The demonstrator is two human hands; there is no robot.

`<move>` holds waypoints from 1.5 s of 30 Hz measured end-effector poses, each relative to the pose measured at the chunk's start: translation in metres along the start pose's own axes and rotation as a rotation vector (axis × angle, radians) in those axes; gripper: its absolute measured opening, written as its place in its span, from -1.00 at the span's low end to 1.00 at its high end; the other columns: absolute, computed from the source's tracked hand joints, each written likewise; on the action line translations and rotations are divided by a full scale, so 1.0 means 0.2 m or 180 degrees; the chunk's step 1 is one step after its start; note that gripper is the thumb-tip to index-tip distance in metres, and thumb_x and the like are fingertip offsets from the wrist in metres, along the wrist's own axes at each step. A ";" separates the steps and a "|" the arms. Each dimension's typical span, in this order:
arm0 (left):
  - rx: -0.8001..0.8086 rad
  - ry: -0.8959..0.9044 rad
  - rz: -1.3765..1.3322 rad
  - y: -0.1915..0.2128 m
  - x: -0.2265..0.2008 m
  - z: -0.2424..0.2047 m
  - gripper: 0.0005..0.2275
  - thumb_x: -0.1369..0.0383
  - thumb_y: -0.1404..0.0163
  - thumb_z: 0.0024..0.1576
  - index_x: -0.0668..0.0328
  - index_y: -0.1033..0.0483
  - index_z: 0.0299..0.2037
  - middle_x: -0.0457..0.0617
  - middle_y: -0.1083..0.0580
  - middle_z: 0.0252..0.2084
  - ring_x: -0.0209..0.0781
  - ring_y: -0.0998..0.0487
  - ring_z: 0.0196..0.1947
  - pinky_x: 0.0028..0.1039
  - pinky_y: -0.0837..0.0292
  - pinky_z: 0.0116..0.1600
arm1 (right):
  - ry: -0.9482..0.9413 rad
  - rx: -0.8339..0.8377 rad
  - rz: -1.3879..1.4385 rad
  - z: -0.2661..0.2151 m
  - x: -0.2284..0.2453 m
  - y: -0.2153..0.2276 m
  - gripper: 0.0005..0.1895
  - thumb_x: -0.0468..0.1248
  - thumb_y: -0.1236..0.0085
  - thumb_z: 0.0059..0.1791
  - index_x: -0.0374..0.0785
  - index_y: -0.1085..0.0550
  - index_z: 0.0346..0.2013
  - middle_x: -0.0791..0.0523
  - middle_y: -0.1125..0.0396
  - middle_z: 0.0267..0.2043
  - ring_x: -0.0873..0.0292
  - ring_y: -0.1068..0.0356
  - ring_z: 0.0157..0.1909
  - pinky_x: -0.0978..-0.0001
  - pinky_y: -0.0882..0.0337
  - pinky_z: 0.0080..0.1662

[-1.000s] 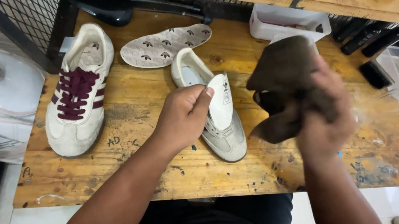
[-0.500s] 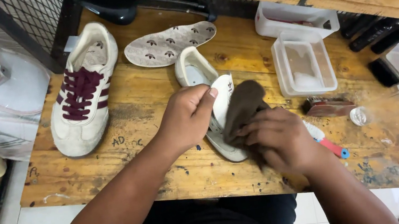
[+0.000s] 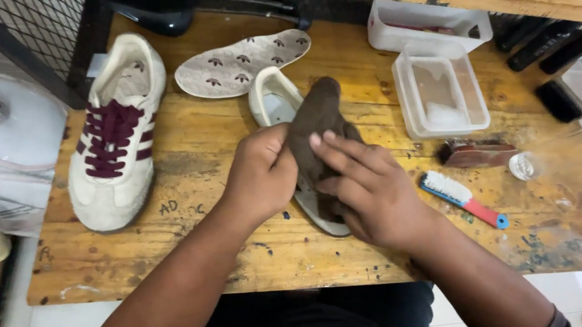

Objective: Cleaning the tongue of a white sneaker using a brush and a cloth at a workbench.

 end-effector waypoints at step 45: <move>0.0172 -0.0467 0.0002 0.00 -0.02 0.03 -0.69 0.45 0.17 0.30 0.27 -0.38 -0.56 0.21 -0.30 -0.64 0.12 -0.47 -0.46 -0.23 -0.41 -0.20 | 0.0338 -0.0315 -0.0385 -0.09 -0.09 -0.02 -0.81 -0.29 0.04 0.09 -0.05 -0.56 -0.27 0.08 -0.50 0.16 -0.04 -0.46 0.18 0.14 -0.36 0.10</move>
Point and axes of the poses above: each hand's wrist, its own z-axis towards the middle knuckle, its own y-axis out of the back of the hand, x = y × z, the point moved 3 cm from there along z, towards the middle knuckle
